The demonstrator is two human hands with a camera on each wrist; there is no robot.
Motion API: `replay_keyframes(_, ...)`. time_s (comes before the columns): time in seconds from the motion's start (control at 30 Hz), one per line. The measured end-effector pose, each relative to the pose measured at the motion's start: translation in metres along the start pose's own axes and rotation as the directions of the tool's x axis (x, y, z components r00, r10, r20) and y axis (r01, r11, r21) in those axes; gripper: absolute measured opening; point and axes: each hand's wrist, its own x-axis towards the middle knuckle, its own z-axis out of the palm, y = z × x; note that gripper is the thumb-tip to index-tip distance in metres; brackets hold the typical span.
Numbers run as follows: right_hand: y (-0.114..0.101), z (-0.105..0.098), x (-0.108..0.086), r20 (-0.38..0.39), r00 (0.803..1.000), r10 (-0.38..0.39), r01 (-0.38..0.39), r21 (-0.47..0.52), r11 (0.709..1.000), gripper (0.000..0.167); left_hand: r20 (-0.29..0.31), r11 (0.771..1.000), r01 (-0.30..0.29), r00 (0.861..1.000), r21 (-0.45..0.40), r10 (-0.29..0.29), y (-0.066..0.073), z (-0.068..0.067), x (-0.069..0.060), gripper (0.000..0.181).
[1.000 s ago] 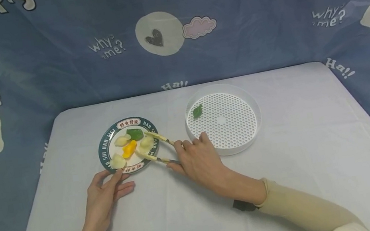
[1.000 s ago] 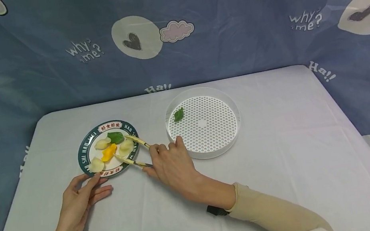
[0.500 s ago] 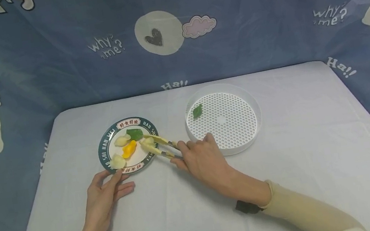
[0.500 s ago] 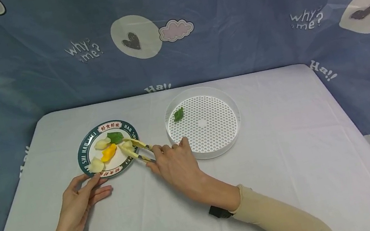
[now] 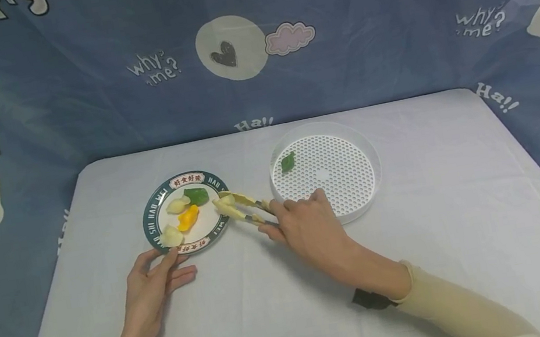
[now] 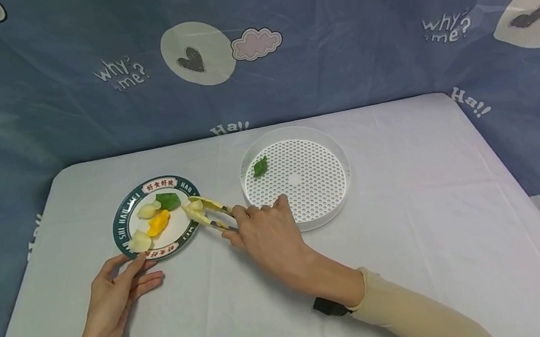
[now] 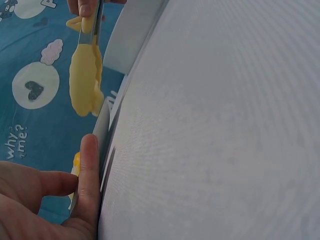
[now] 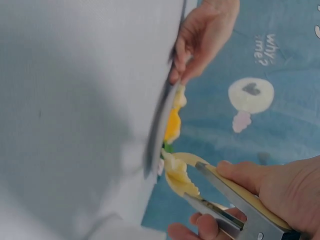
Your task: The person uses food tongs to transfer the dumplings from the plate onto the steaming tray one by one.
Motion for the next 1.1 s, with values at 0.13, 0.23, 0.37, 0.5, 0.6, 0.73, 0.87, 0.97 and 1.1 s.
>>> replay_keyframes(0.13, 0.009, -0.012, -0.003, -0.011, 0.999, 0.037, -0.037, 0.015, 0.999, 0.043, 0.006, 1.000, -0.006, 1.000, -0.002, 0.006, 0.001, 0.000, 0.000, 0.078)
replay_keyframes(0.23, 0.018, -0.020, -0.008, -0.020, 0.997, 0.071, -0.070, 0.022, 0.997, 0.045, 0.010, 1.000, -0.008, 1.000, -0.006, 0.008, 0.001, 0.000, 0.000, 0.079)
replay_keyframes(0.37, 0.032, -0.030, -0.016, -0.038, 0.994, 0.105, -0.105, 0.016, 0.994, 0.049, 0.013, 1.000, -0.007, 1.000, -0.009, 0.007, 0.001, -0.001, 0.000, 0.080)
replay_keyframes(0.5, 0.046, -0.038, -0.024, -0.039, 0.989, 0.145, -0.145, 0.014, 0.989, 0.051, 0.007, 1.000, -0.014, 1.000, 0.000, 0.014, 0.001, -0.001, 0.000, 0.080)
replay_keyframes(0.6, 0.055, -0.040, -0.030, -0.045, 0.983, 0.176, -0.176, 0.008, 0.984, 0.051, 0.006, 1.000, -0.016, 1.000, 0.007, 0.016, 0.000, -0.001, 0.000, 0.083)
replay_keyframes(0.73, 0.062, -0.039, -0.036, -0.063, 0.980, 0.187, -0.187, -0.004, 0.982, 0.051, 0.004, 1.000, -0.009, 1.000, 0.012, 0.009, -0.002, 0.000, -0.001, 0.083)
replay_keyframes(0.87, 0.065, -0.039, -0.040, -0.062, 0.978, 0.198, -0.198, 0.004, 0.980, 0.050, 0.001, 1.000, -0.013, 1.000, 0.002, 0.013, -0.001, 0.000, -0.001, 0.083)
replay_keyframes(0.97, 0.067, -0.040, -0.042, -0.051, 0.975, 0.217, -0.217, 0.014, 0.976, 0.049, 0.000, 1.000, -0.017, 1.000, -0.002, 0.017, 0.001, 0.000, -0.001, 0.083)
replay_keyframes(1.1, 0.069, -0.042, -0.044, -0.040, 0.971, 0.235, -0.234, 0.024, 0.972, 0.048, 0.003, 1.000, -0.020, 1.000, 0.005, 0.020, 0.003, 0.000, -0.002, 0.082)
